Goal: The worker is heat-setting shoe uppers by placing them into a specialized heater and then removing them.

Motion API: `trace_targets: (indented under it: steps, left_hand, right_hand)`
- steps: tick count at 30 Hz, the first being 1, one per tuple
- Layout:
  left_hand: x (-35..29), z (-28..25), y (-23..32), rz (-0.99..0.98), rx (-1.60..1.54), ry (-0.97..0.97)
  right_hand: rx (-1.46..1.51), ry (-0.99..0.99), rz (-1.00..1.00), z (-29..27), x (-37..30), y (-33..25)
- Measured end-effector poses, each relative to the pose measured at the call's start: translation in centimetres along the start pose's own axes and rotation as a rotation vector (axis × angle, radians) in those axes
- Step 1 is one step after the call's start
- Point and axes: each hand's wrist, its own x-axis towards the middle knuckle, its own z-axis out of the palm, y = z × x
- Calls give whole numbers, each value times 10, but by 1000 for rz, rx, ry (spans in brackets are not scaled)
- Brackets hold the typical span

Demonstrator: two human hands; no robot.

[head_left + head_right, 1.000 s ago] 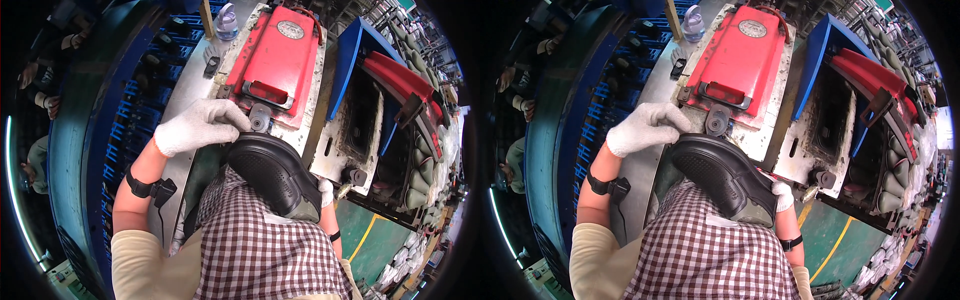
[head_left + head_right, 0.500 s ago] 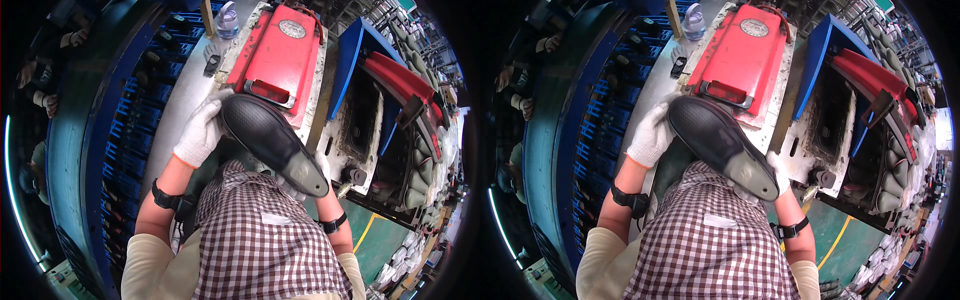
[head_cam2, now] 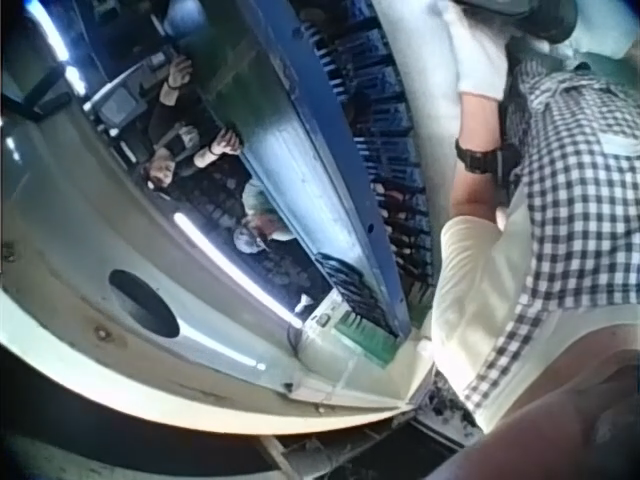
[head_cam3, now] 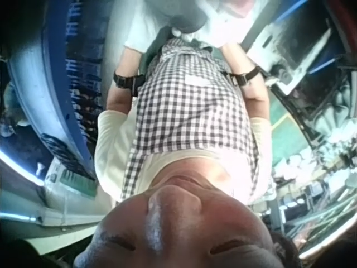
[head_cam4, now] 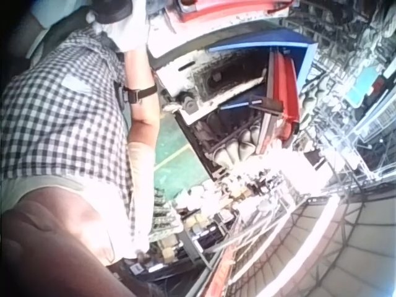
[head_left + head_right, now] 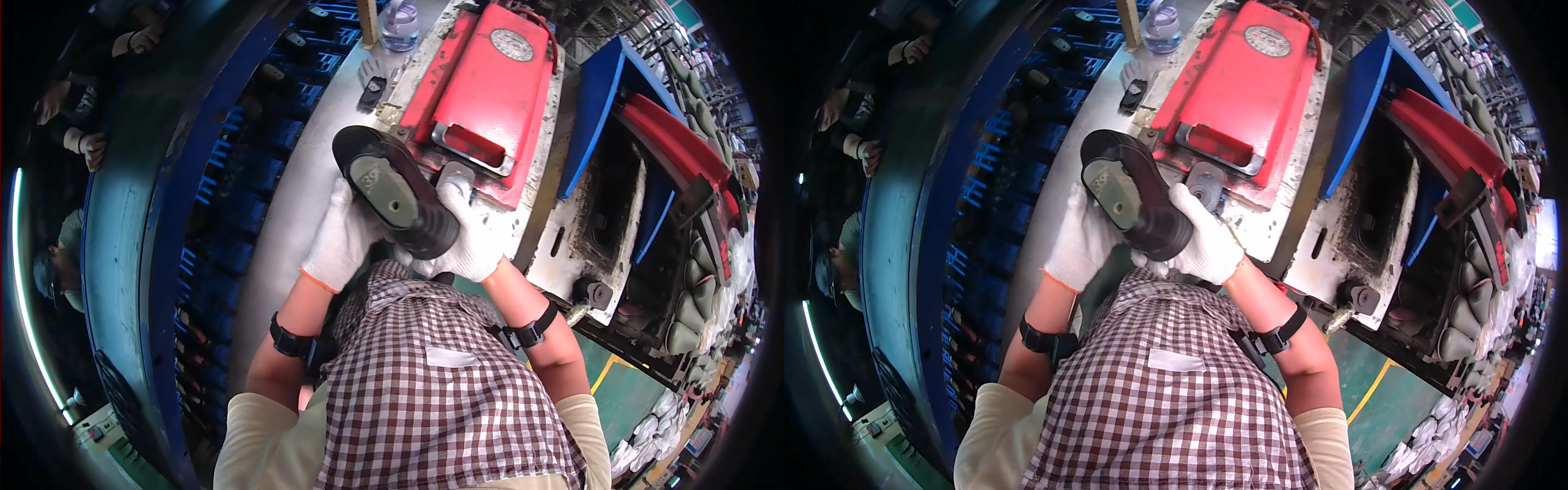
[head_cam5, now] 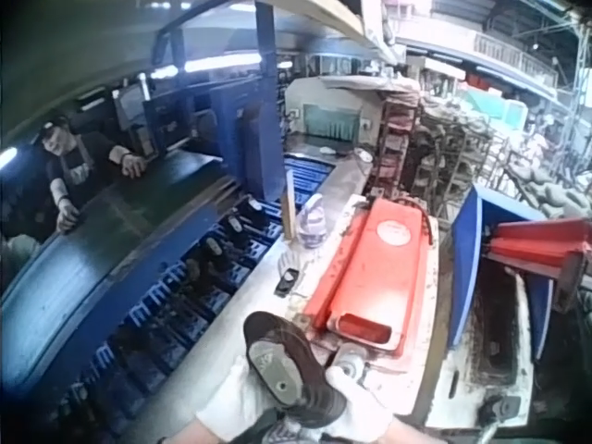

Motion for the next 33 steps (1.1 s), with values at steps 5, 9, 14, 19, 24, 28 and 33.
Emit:
trace_targets:
  steps: [5, 9, 14, 19, 24, 28, 33]
  left_hand:
    - [-23, -20, -6, 92, -139, 225]
    - [-26, -66, 4, -10, -482, 120]
    - [14, -176, 15, 138, -264, 594]
    - [78, -323, 55, 218, 59, 869]
    - [145, -338, 121, 284, 401, 1000]
    - [154, -362, 160, 384, 1028, 1203]
    - [165, -359, 158, -56, 1300, 1307]
  right_hand:
    - [-883, 290, 13, 2, 42, 21]
    - [-1226, 223, 51, 12, 53, 10]
    - [-1760, 670, -470, -14, 23, 12]
    - [-2256, 917, -613, -46, -17, 25]
    - [-2386, 1015, -541, -69, -22, 34]
    - [-2419, 1004, -555, -73, -17, 36]
    - [-2416, 1001, -573, -78, -17, 35]
